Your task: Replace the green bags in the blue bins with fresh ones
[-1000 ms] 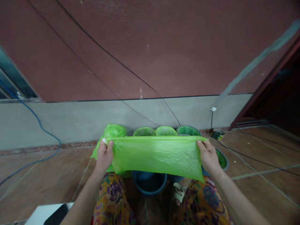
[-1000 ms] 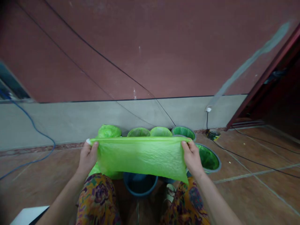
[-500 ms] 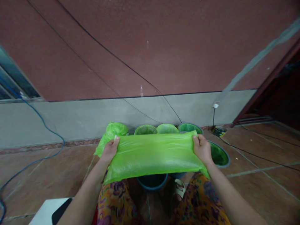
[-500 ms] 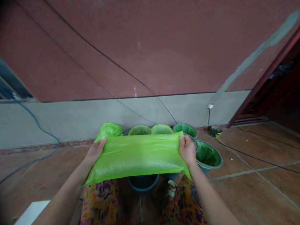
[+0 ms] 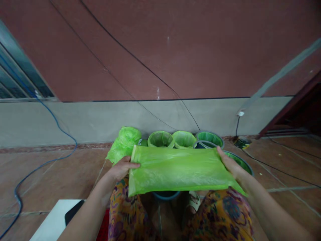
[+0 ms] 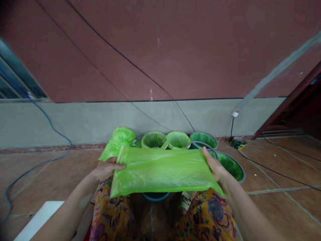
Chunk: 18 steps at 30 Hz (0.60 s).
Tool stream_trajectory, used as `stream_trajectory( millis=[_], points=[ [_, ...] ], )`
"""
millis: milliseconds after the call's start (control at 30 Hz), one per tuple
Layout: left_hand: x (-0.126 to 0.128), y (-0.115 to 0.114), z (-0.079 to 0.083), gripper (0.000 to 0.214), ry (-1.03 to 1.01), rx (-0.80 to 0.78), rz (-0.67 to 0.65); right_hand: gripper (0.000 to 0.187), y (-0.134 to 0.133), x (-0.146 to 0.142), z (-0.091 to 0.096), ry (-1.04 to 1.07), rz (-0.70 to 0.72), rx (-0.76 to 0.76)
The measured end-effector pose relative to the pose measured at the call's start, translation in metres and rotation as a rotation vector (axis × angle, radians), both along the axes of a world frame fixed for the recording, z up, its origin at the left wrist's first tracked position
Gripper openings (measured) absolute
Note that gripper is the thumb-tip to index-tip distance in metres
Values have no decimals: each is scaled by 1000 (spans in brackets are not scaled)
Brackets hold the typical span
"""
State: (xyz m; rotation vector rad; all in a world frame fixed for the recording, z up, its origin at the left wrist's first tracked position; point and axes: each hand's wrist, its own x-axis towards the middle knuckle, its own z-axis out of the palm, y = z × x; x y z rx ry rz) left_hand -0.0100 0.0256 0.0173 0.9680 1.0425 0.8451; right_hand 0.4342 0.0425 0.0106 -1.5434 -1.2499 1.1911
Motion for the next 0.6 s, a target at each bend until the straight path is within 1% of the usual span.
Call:
stream_trajectory(
  millis=[67,100,167,267,300,367,433,500,600],
  points=[
    [-2,4,-5,35,32,27,73,58,-9,-4,4,186,125,-186],
    [-4,6,-7,34,42,43,105,52,-14,-6,6,241,191,-239],
    [-7,8,-9,33,56,80,151,41,-24,-9,8,278,299,-287],
    [-13,9,-6,34,101,118,184,38,-30,-10,7,216,396,-304],
    [-14,9,-4,35,130,130,191,35,-30,-9,5,162,398,-302],
    [-18,10,1,37,214,165,196,29,-26,-6,1,25,356,-269],
    [-20,12,3,38,306,226,189,28,-21,-2,-3,-65,305,-188],
    [-21,13,3,37,363,278,168,31,-17,-1,-6,-29,276,-93],
    [-20,14,1,36,383,287,139,38,-17,-6,-9,117,221,-15]
  ],
)
